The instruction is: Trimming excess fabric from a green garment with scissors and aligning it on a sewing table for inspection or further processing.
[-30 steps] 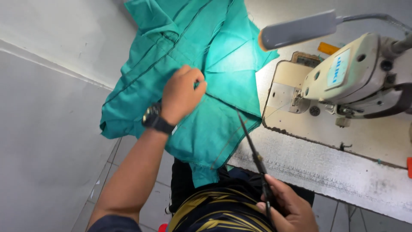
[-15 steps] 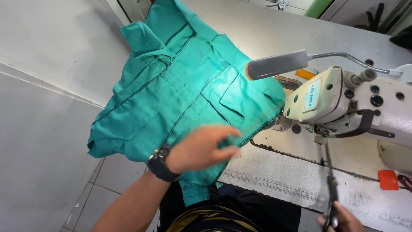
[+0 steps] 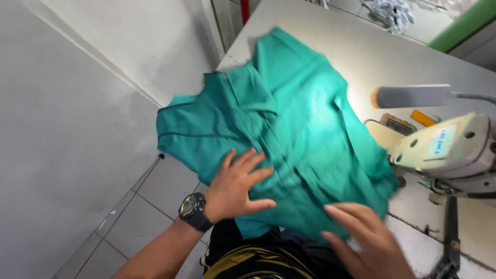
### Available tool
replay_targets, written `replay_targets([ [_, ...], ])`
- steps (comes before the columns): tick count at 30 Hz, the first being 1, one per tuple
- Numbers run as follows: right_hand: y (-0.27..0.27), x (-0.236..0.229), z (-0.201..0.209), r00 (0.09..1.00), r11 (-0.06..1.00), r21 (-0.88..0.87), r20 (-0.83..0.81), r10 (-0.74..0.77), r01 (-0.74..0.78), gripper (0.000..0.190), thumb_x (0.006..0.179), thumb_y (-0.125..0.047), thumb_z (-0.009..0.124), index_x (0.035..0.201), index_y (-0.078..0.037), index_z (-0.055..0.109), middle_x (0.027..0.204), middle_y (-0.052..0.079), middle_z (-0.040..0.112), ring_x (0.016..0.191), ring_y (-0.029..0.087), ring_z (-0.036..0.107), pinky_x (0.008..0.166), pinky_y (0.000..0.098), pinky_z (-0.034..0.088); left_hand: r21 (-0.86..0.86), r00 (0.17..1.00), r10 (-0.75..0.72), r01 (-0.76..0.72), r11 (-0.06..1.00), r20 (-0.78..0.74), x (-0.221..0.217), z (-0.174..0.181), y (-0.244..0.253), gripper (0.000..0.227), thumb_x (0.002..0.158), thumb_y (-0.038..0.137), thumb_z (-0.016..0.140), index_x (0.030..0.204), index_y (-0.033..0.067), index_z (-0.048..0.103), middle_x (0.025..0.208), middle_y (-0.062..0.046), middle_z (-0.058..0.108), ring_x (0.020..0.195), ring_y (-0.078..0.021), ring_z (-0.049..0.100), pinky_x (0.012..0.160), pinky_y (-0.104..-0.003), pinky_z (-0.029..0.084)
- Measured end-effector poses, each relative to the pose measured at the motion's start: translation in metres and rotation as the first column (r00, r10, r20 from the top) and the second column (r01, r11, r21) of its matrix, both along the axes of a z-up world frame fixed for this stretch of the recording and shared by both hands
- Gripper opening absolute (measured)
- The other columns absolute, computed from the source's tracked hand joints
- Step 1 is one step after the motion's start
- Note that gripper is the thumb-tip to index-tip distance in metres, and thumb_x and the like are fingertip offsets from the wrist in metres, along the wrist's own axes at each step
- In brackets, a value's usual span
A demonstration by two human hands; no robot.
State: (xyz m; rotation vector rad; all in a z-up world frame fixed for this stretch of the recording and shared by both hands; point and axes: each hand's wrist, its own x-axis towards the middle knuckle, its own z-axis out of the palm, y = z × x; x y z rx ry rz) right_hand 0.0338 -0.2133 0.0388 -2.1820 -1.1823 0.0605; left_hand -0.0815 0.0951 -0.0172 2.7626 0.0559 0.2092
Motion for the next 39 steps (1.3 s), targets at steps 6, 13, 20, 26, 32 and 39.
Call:
replay_targets([
  [6, 0.132, 0.05, -0.045, 0.959, 0.974, -0.146, 0.203, 0.199, -0.171, 0.057, 0.084, -0.036, 0.077, 0.135, -0.013, 0.063, 0.122, 0.013, 0.068, 0.107, 0.036, 0.067, 0.086, 0.048, 0.053, -0.158, 0.892, 0.326, -0.29, 0.944, 0.314, -0.012, -0.01, 0.039, 0.026, 0.091, 0.042, 0.071, 0.098, 0.0166, 0.069, 0.109, -0.006, 0.072, 0.105, -0.0293, 0.069, 0.088, -0.047, 0.049],
  [13, 0.118, 0.014, -0.097, 0.932, 0.944, -0.262, 0.349, -0.101, 0.2, 0.017, 0.094, -0.034, 0.06, 0.094, -0.02, 0.051, 0.085, 0.006, 0.052, 0.069, 0.034, 0.06, 0.054, 0.0511, 0.048, 0.238, 0.775, 0.592, -0.546, 0.804, -0.222, 0.021, -0.019, 0.075, 0.109, 0.088, 0.087, 0.032, 0.162, 0.008, 0.017, 0.169, -0.023, 0.007, 0.155, -0.0429, 0.002, 0.119, -0.069, 0.001],
  [20, 0.041, -0.052, -0.097, 0.997, 0.927, -0.368, 0.021, -0.073, 0.076, 0.022, 0.091, -0.044, 0.062, 0.094, -0.023, 0.054, 0.09, 0.001, 0.064, 0.075, 0.035, 0.068, 0.06, 0.0491, 0.054, 0.179, 0.998, -0.068, 0.069, 0.981, -0.011, 0.074, -0.028, 0.057, 0.101, 0.078, 0.077, 0.063, 0.155, 0.0148, 0.042, 0.165, -0.017, 0.03, 0.154, -0.0389, 0.022, 0.12, -0.064, 0.015],
  [26, 0.04, -0.028, -0.012, 0.931, 0.915, -0.348, -0.219, -0.292, 0.205, 0.029, 0.084, -0.052, 0.071, 0.103, -0.03, 0.076, 0.091, -0.008, 0.078, 0.07, 0.016, 0.075, 0.062, 0.0364, 0.055, 0.011, 0.888, 0.063, -0.076, 0.997, 0.455, 0.08, -0.011, 0.086, 0.036, 0.094, 0.032, 0.071, 0.121, 0.0092, 0.066, 0.125, -0.013, 0.067, 0.124, -0.0348, 0.059, 0.101, -0.052, 0.046],
  [32, 0.096, 0.032, -0.014, 0.975, 0.978, -0.173, -0.165, -0.147, 0.118, 0.029, 0.094, -0.04, 0.063, 0.11, -0.017, 0.071, 0.09, 0.0, 0.071, 0.065, 0.016, 0.062, 0.059, 0.0362, 0.05, 0.171, 0.792, 0.585, -0.561, 0.81, -0.177, 0.06, -0.027, 0.116, 0.105, 0.089, 0.085, 0.032, 0.163, 0.0111, 0.02, 0.168, -0.023, 0.016, 0.154, -0.0431, 0.016, 0.115, -0.067, 0.02],
  [39, 0.16, 0.11, -0.065, 0.921, 0.913, -0.124, 0.033, -0.388, 0.389, 0.041, 0.099, -0.047, 0.069, 0.113, -0.009, 0.072, 0.097, 0.012, 0.069, 0.092, 0.034, 0.072, 0.081, 0.045, 0.057, 0.06, 0.949, 0.262, -0.276, 0.959, 0.174, 0.041, -0.047, 0.075, 0.04, 0.095, 0.037, 0.069, 0.122, 0.0089, 0.063, 0.147, -0.016, 0.055, 0.142, -0.0404, 0.048, 0.116, -0.067, 0.029],
])
